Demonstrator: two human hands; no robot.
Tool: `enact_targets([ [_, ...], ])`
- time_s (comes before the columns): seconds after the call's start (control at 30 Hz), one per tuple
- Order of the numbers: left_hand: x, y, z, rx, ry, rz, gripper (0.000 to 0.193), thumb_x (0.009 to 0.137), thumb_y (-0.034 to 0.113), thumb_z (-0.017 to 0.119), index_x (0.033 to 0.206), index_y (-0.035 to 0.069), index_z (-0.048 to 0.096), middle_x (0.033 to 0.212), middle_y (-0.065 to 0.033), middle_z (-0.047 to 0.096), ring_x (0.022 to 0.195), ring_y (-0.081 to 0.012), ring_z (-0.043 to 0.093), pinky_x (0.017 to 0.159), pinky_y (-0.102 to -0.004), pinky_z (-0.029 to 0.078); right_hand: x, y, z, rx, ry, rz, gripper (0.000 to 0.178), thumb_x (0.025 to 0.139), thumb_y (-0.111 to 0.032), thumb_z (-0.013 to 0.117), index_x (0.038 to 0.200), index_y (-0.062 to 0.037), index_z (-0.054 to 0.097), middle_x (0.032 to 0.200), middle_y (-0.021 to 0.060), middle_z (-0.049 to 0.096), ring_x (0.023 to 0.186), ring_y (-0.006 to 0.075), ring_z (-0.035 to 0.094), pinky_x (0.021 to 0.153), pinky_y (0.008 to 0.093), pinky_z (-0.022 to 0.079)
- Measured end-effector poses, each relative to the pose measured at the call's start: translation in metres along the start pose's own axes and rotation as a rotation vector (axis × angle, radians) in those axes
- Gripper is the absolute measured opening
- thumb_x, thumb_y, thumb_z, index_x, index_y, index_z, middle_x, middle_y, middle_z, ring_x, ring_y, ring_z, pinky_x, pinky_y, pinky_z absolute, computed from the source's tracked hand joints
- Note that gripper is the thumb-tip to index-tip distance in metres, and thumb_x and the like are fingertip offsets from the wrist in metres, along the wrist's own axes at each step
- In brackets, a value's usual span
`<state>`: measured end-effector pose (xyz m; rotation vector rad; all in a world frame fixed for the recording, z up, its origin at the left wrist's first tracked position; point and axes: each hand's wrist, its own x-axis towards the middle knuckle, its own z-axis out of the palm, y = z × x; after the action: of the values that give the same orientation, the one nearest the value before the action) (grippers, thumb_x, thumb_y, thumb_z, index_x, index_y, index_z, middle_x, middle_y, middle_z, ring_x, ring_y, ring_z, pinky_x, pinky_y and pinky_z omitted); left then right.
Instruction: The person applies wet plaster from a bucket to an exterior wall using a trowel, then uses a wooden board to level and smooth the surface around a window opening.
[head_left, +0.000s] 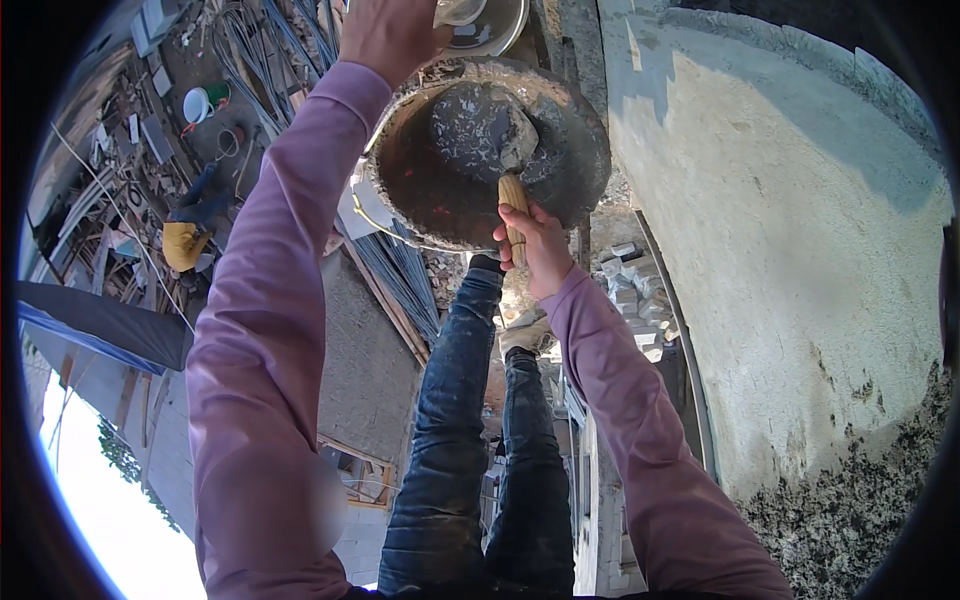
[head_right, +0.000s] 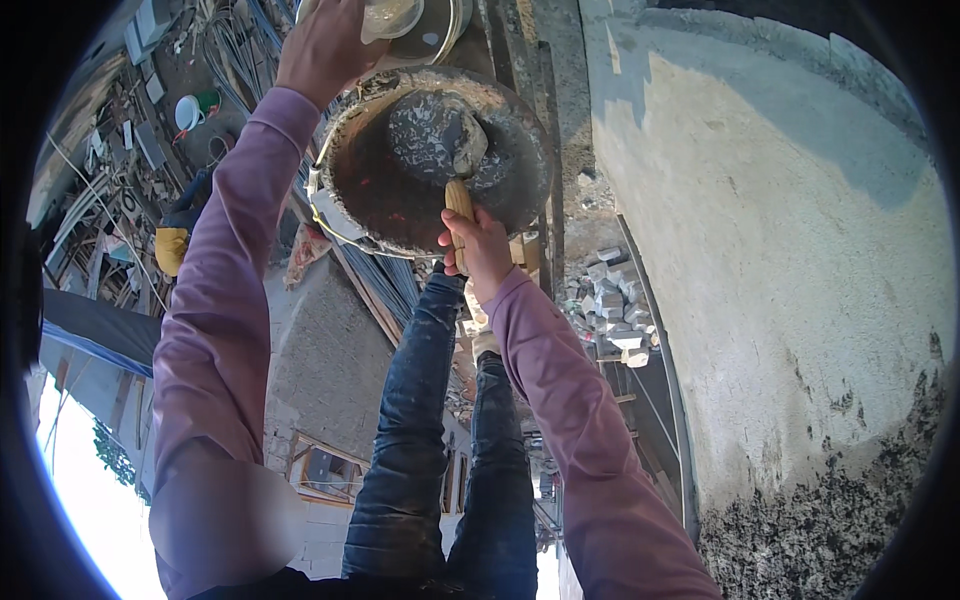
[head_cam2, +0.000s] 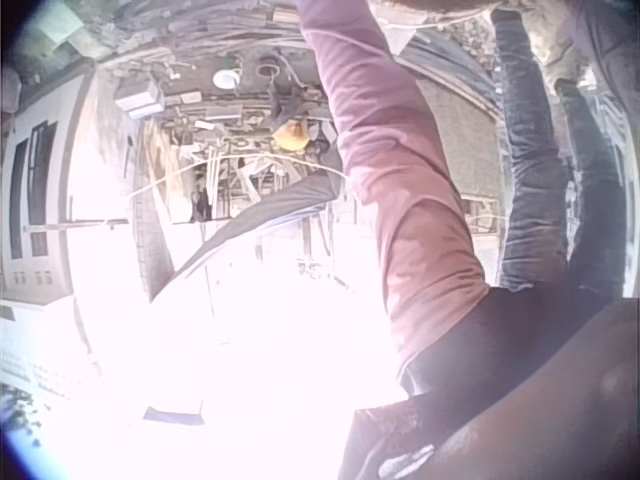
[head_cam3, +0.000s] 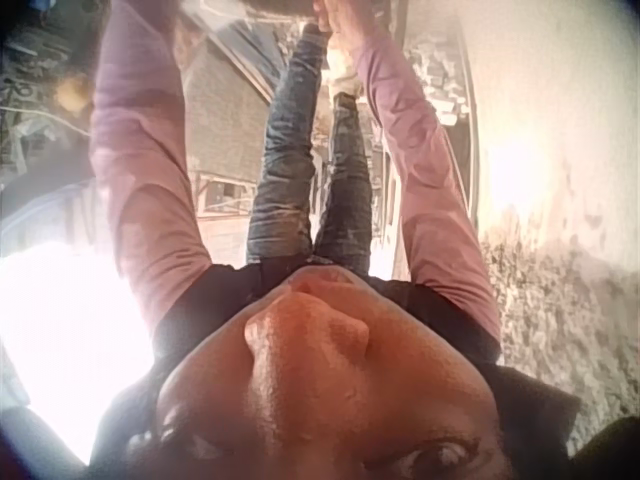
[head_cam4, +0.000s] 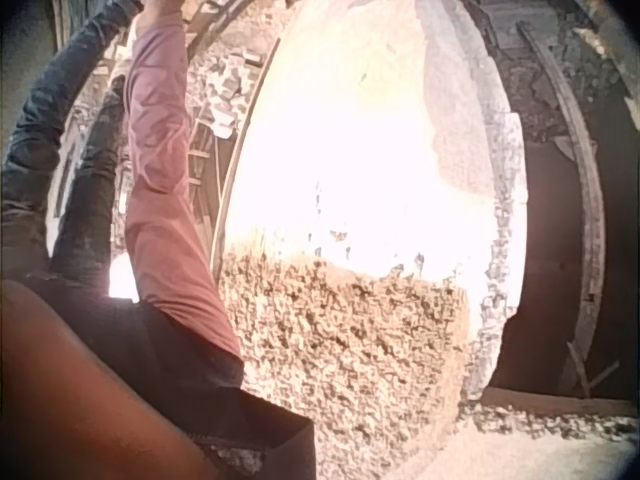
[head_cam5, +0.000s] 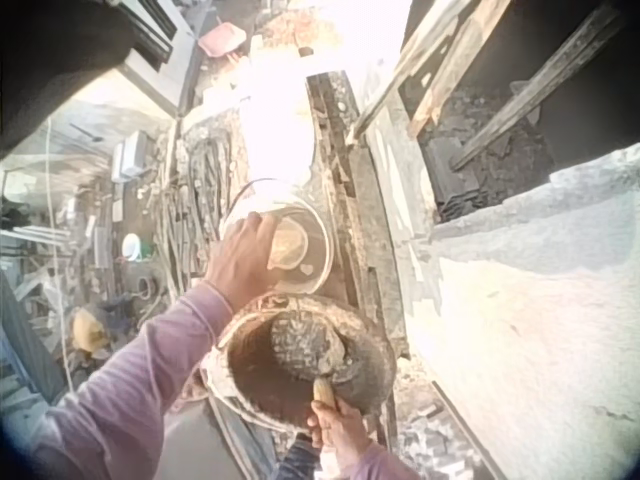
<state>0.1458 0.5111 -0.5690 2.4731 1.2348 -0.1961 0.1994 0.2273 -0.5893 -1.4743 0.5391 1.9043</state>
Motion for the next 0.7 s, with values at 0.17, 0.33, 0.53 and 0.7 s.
enact_targets([
  [0.17, 0.062, 0.012, 0.079, 0.666, -0.175, 0.363, 0.029, 0.078, 0.024, 0.065, 0.100, 0.007, 0.070, 0.120, -0.0166, 0.059, 0.113, -0.0315, 0.053, 0.095, -0.0433, 0.042, 0.001, 0.005, 0.000, 0.020, -0.029, -0.028, 0.028, 0.091, -0.033, 0.063, 0.104, -0.0096, 0.056, 0.075, 0.0055, 0.060, 0.050, 0.0127, 0.054, 0.043, 0.0279, 0.044],
  [0.33, 0.076, 0.007, 0.124, 0.615, -0.265, 0.401, 0.033, 0.085, 0.028, 0.053, 0.104, 0.008, 0.072, 0.116, -0.0131, 0.064, 0.114, -0.0295, 0.054, 0.098, -0.0529, 0.037, 0.002, 0.012, -0.001, 0.004, 0.005, 0.038, 0.036, 0.090, -0.032, 0.064, 0.111, -0.0051, 0.053, 0.074, 0.0077, 0.060, 0.051, 0.0160, 0.060, 0.039, 0.0292, 0.045],
  [0.53, 0.057, -0.002, 0.105, 0.286, -0.083, 0.502, 0.054, 0.072, 0.038, 0.069, 0.118, 0.011, 0.064, 0.140, -0.0151, 0.046, 0.133, -0.0344, 0.036, 0.108, -0.0613, 0.022, -0.006, -0.020, -0.016, -0.734, 0.114, -0.327, 0.041, 0.090, -0.024, 0.053, 0.117, 0.0050, 0.046, 0.080, 0.0176, 0.066, 0.068, 0.0285, 0.070, 0.057, 0.0399, 0.056],
  [0.7, -0.087, -0.012, 0.013, -0.425, 0.429, 0.080, 0.016, 0.090, 0.011, 0.064, 0.103, 0.002, 0.065, 0.092, -0.0097, 0.063, 0.085, -0.0200, 0.063, 0.078, -0.0320, 0.050, -0.075, -0.064, -0.016, -1.642, 0.141, -0.267, 0.037, 0.092, -0.026, 0.056, 0.115, 0.0015, 0.046, 0.085, 0.0230, 0.066, 0.081, 0.0356, 0.069, 0.072, 0.0436, 0.055],
])
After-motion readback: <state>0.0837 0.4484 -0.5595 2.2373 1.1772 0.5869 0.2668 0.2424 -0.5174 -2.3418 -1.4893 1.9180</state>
